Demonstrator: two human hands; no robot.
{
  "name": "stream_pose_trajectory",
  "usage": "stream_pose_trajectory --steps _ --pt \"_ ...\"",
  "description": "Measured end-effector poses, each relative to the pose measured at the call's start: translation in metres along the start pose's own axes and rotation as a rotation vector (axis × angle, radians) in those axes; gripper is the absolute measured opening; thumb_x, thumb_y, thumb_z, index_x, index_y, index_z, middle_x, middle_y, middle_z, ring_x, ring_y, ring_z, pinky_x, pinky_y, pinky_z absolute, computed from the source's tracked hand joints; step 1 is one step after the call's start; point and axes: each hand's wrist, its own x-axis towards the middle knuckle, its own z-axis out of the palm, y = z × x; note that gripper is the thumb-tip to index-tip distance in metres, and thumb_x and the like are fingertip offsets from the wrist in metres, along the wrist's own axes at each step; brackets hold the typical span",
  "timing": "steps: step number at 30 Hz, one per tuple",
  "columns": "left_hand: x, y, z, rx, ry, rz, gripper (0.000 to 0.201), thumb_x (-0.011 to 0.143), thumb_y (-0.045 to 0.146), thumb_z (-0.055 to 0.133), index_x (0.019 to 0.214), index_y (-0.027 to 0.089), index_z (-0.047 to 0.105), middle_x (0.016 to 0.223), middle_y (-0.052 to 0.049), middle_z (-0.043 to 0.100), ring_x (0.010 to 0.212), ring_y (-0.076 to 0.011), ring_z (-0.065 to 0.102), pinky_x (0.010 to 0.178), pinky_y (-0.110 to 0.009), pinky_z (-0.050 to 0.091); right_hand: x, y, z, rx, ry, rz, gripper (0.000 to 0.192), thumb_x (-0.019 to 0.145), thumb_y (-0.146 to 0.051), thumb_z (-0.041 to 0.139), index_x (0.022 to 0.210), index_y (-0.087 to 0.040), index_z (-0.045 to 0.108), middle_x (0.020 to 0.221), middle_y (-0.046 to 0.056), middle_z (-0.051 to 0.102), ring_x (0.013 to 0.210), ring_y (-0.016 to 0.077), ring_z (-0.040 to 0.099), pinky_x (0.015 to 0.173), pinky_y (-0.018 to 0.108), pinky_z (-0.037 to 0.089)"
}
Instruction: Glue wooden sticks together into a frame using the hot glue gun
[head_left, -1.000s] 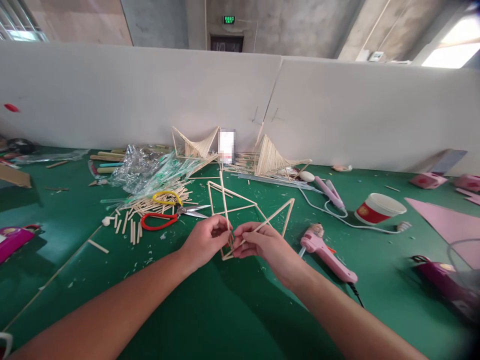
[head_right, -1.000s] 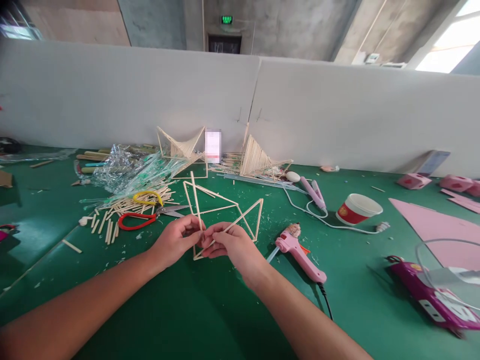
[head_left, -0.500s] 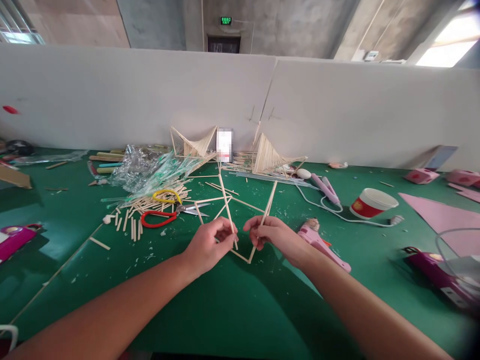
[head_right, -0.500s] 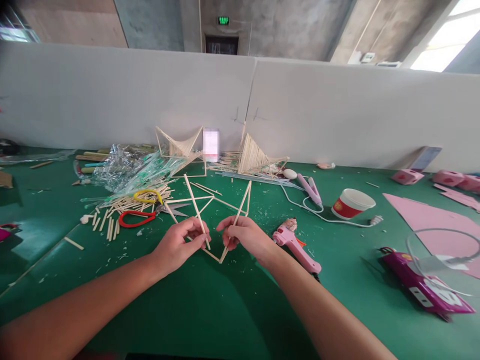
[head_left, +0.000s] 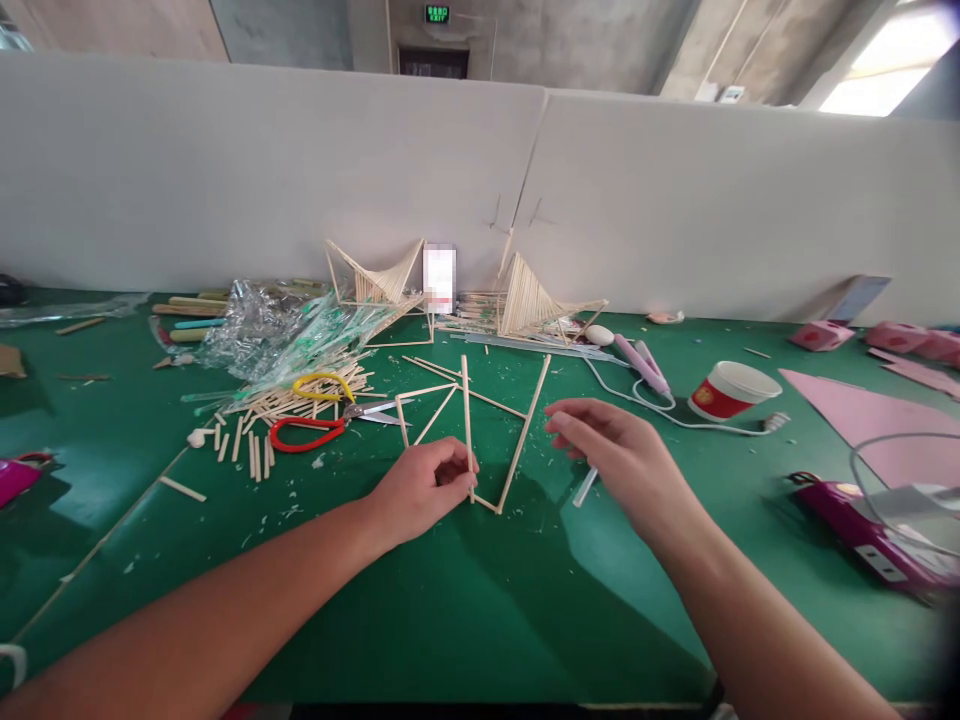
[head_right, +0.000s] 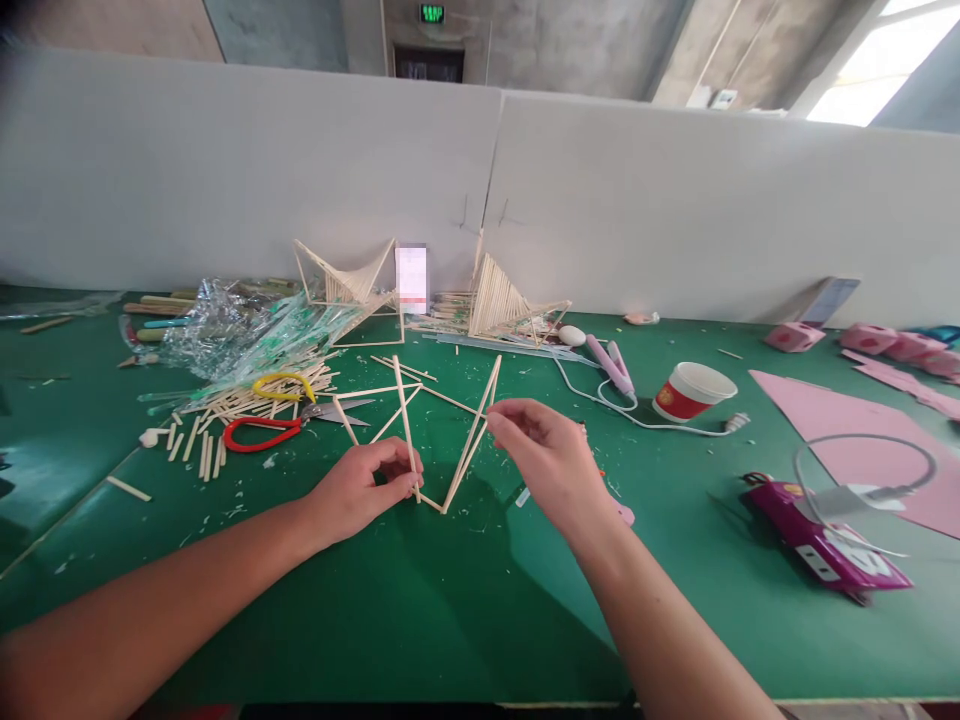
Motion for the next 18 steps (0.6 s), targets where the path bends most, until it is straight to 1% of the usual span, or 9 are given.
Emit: stream_pose_trajectory --steps 4,6,8,10,12,13,14,15,18 --pt "0.001 0.001 0.0 0.007 -0.005 -0.001 0.008 0.084 0.023 0.057 0.086 0.018 0.062 0.077 -0.001 0.064 0.068 -0.0141 0.058 0.066 -0.026 0.047 0.004 -0.002 -0.003 0.091 0.192 -0.098 0.027 0.082 -0.045 0.058 0.095 -0.023 0.066 0.086 0.005 0.069 0.077 0.0204 0.064 0.055 0.029 0.047" --pt "0.001 0.001 -0.001 0.002 0.006 -0.004 0.008 0.084 0.023 0.057 0.086 0.017 0.062 0.078 -0.002 0.064 0.07 -0.0146 0.059 0.067 -0.027 0.047 0.005 0.003 -0.011 0.031 0.232 -0.101 0.026 0.081 -0.043 0.059 0.098 -0.024 0.066 0.085 0.005 0.069 0.073 0.0208 0.065 0.054 0.031 0.048" --pt "0.001 0.001 -0.002 -0.004 0.02 -0.005 0.008 0.084 0.023 0.057 0.085 0.017 0.063 0.079 -0.002 0.063 0.072 -0.0148 0.058 0.068 -0.027 0.047 0.003 0.013 -0.026 -0.177 0.243 -0.075 0.029 0.08 -0.044 0.059 0.101 -0.025 0.065 0.086 0.004 0.069 0.071 0.0214 0.065 0.06 0.034 0.05" --pt "0.001 0.001 -0.002 -0.017 0.031 -0.009 0.007 0.083 0.022 0.057 0.084 0.018 0.063 0.079 -0.001 0.062 0.073 -0.0146 0.058 0.069 -0.027 0.047 -0.004 0.026 -0.046 -0.52 0.269 -0.03 0.032 0.08 -0.048 0.058 0.102 -0.025 0.065 0.092 0.005 0.07 0.077 0.0241 0.067 0.073 0.041 0.05" --pt "0.001 0.001 -0.001 -0.038 0.027 -0.02 0.007 0.083 0.022 0.057 0.084 0.018 0.062 0.078 -0.001 0.061 0.072 -0.0146 0.059 0.069 -0.027 0.048 -0.013 0.042 -0.064 -0.854 0.257 0.02 0.054 0.077 -0.06 0.056 0.116 -0.022 0.06 0.114 0.01 0.065 0.095 0.0307 0.065 0.082 0.047 0.049" --pt "0.001 0.002 0.0 -0.052 0.02 -0.028 0.007 0.083 0.021 0.056 0.086 0.018 0.062 0.077 -0.001 0.062 0.072 -0.0146 0.059 0.069 -0.027 0.049 -0.017 0.051 -0.07 -0.973 0.222 0.069 0.062 0.077 -0.062 0.054 0.121 -0.018 0.058 0.117 0.015 0.064 0.097 0.0326 0.064 0.083 0.048 0.049" --pt "0.002 0.002 0.002 -0.066 0.01 -0.035 0.007 0.083 0.021 0.056 0.087 0.018 0.061 0.077 -0.001 0.062 0.072 -0.0146 0.06 0.069 -0.027 0.049 -0.021 0.059 -0.075 -1.052 0.171 0.125 0.063 0.079 -0.061 0.051 0.122 -0.015 0.057 0.112 0.017 0.065 0.094 0.0332 0.065 0.081 0.048 0.05" --pt "0.002 0.002 0.003 -0.079 0.0 -0.041 0.008 0.082 0.02 0.056 0.088 0.018 0.061 0.078 -0.001 0.063 0.072 -0.0146 0.061 0.069 -0.027 0.05 -0.024 0.067 -0.077 -1.081 0.125 0.133 0.059 0.081 -0.057 0.05 0.121 -0.015 0.058 0.106 0.017 0.067 0.09 0.0336 0.066 0.079 0.048 0.05" --pt "0.003 0.003 0.006 -0.1 -0.037 -0.061 0.008 0.081 0.019 0.057 0.087 0.018 0.061 0.078 -0.001 0.063 0.069 -0.0136 0.06 0.066 -0.026 0.049 -0.028 0.084 -0.073 -1.113 0.074 0.081 0.048 0.082 -0.042 0.048 0.121 -0.015 0.059 0.104 0.016 0.067 0.094 0.0336 0.065 0.082 0.046 0.048"
